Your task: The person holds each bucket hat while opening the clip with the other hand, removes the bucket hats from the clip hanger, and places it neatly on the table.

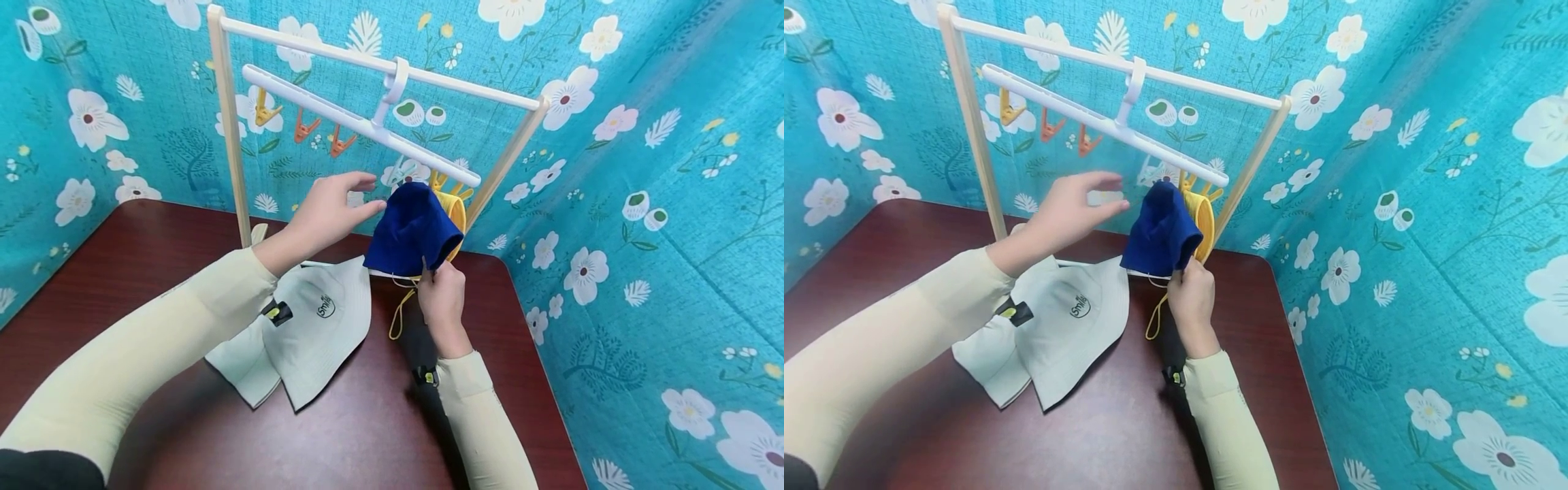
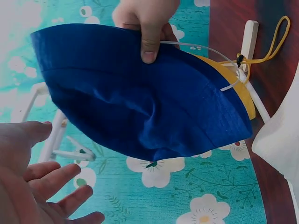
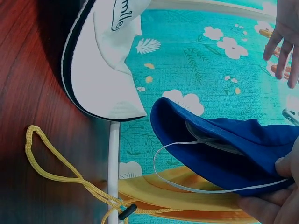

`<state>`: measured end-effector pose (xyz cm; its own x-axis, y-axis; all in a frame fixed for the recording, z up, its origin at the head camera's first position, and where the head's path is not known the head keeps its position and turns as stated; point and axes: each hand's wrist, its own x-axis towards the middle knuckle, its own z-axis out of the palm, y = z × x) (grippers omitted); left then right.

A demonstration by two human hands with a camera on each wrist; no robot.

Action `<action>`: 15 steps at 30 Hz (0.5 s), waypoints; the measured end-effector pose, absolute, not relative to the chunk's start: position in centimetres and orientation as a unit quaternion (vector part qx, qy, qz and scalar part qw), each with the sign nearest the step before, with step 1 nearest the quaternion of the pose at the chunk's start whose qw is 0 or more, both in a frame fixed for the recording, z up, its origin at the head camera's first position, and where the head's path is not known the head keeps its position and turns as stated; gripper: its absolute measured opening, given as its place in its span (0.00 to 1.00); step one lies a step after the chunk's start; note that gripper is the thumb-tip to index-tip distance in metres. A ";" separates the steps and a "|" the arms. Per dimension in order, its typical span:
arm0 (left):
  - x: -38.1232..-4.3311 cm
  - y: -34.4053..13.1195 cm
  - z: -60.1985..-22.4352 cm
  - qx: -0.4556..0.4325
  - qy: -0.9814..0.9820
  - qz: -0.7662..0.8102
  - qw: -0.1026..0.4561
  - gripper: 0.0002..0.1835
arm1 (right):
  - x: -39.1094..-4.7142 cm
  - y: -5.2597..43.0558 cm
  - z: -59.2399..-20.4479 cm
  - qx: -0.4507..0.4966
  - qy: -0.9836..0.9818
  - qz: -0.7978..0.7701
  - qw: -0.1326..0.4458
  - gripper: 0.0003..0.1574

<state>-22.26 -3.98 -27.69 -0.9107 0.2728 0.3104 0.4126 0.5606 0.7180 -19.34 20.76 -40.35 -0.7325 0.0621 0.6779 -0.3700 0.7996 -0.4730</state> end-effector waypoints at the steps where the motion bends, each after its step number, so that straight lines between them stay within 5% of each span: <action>1: -22.0 -4.2 -27.7 -0.198 -0.878 -0.428 0.085 0.31 | -19.3 20.8 -40.4 0.088 -0.880 0.303 0.355 0.30; 15: -19.5 -7.3 -28.6 -0.225 -0.864 -0.432 0.124 0.27 | -19.1 21.3 -40.9 0.090 -0.885 0.295 0.349 0.29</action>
